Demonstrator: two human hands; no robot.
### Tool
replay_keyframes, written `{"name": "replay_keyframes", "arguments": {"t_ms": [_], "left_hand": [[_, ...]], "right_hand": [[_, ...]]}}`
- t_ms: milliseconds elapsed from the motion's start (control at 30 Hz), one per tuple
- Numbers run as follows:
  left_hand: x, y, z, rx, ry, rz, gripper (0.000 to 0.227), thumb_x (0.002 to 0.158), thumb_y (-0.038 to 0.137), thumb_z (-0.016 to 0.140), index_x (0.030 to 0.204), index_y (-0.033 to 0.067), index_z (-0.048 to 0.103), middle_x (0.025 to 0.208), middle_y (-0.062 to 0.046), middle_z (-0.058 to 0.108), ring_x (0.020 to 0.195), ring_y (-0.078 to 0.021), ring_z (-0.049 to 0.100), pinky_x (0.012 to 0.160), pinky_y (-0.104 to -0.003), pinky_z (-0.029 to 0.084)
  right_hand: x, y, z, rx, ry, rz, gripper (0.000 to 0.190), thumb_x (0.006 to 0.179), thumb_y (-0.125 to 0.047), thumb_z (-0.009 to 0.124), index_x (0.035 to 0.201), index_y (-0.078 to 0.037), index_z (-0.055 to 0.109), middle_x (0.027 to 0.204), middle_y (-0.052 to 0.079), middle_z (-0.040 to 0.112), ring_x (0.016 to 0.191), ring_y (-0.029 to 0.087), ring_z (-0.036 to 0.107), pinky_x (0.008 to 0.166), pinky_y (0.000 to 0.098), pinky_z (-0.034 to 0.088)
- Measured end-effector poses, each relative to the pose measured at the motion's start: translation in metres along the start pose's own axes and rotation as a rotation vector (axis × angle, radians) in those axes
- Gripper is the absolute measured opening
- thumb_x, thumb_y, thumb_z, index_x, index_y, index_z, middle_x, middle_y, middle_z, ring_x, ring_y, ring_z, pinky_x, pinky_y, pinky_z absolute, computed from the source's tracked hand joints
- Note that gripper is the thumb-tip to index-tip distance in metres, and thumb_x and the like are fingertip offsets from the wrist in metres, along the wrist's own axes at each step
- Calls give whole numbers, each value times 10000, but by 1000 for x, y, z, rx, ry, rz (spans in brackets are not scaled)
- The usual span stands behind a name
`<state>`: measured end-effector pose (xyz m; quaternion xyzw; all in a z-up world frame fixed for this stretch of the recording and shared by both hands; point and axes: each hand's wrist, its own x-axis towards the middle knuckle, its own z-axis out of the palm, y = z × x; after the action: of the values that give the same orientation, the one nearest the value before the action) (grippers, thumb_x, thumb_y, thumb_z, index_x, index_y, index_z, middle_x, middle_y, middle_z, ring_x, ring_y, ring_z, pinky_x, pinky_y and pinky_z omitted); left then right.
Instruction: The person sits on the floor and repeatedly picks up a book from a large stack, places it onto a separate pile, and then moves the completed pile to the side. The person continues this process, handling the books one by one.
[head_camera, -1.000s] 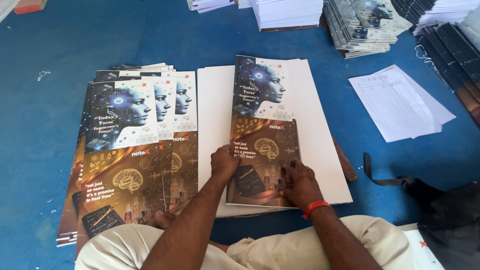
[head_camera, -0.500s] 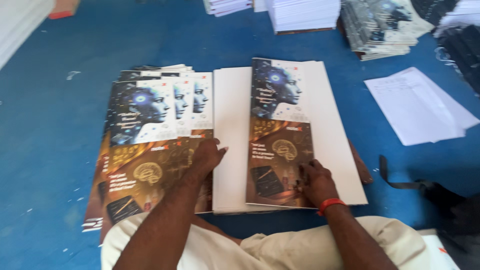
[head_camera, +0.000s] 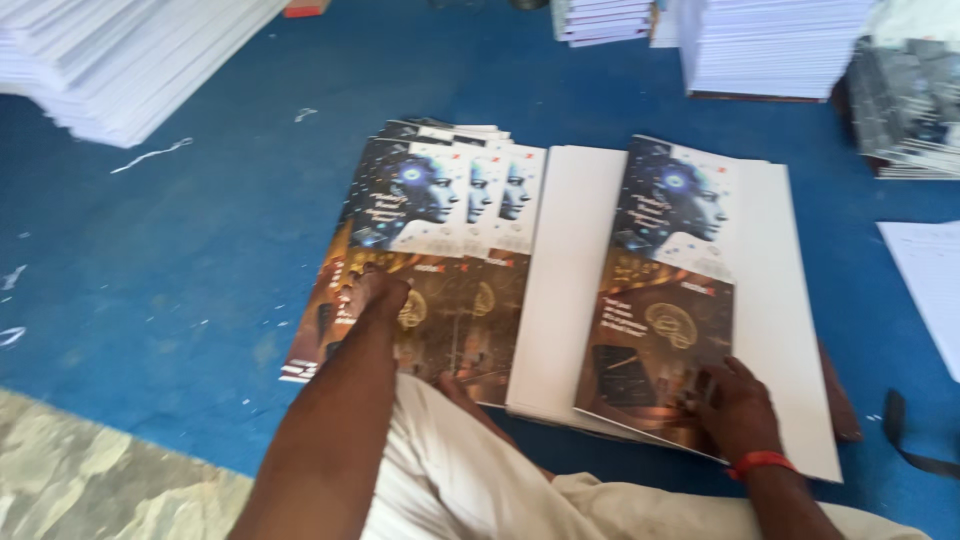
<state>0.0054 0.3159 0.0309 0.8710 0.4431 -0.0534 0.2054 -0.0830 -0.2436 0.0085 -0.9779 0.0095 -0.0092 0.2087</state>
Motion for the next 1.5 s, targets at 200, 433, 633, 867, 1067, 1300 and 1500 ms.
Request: {"name": "replay_keyframes", "arguments": {"t_ms": [200, 433, 633, 867, 1067, 1300, 1500], "left_hand": [[8, -15, 4, 60, 29, -365, 950, 812, 519, 810, 1582, 209, 349, 1582, -215, 287, 1426, -495, 346, 1120, -660, 286], [-14, -19, -14, 194, 79, -260, 1097, 721, 515, 894, 1589, 144, 335, 1493, -204, 412, 1361, -421, 443, 1026, -649, 421], [-14, -5, -18, 63, 237, 63, 457, 887, 453, 734, 1261, 191, 705, 1289, -126, 677, 1207, -332, 646, 972, -469, 549], [-38, 25, -42, -11, 421, 285, 409, 839, 359, 770, 1194, 158, 739, 1105, -152, 753, 1051, -352, 714, 883, -477, 566], [-32, 39, -40, -598, 535, 359, 326, 845, 252, 820, 1125, 96, 765, 1032, -147, 760, 905, -283, 728, 792, -430, 566], [-33, 65, 13, -1340, 59, 448, 133, 879, 55, 800, 947, 98, 694, 922, -25, 731, 809, -116, 648, 735, -266, 570], [-94, 96, 53, -1302, -292, 361, 118, 925, 70, 758, 920, 86, 641, 875, -46, 694, 763, -143, 609, 641, -300, 524]], "right_hand": [[-2, -2, -12, -50, -6, 8, 593, 677, -175, 920, 1238, -167, 730, 1515, 143, 550, 1350, 362, 558, 1103, 419, 501], [-5, -17, -17, -19, -24, 36, 664, 633, -140, 943, 1252, -151, 703, 1483, 124, 561, 1319, 354, 576, 1077, 417, 516], [-1, -15, -11, 57, 17, -20, 627, 658, -94, 899, 1251, -130, 699, 1474, 129, 574, 1273, 346, 611, 1071, 407, 525], [-1, -16, -10, 64, 64, -35, 589, 654, -82, 888, 1215, -129, 715, 1451, 136, 583, 1280, 361, 590, 1079, 415, 511], [-5, -14, -12, 130, 98, -68, 558, 673, -93, 869, 1210, -127, 719, 1416, 145, 595, 1267, 359, 592, 1076, 416, 503], [-5, -19, -10, 279, 127, -20, 407, 830, -186, 774, 1227, -121, 716, 1297, 123, 685, 1113, 300, 690, 988, 391, 558], [-3, -28, -20, 826, -109, 352, 539, 1010, -449, 527, 1405, -95, 623, 1117, 179, 760, 895, 225, 758, 768, 354, 631]]}}
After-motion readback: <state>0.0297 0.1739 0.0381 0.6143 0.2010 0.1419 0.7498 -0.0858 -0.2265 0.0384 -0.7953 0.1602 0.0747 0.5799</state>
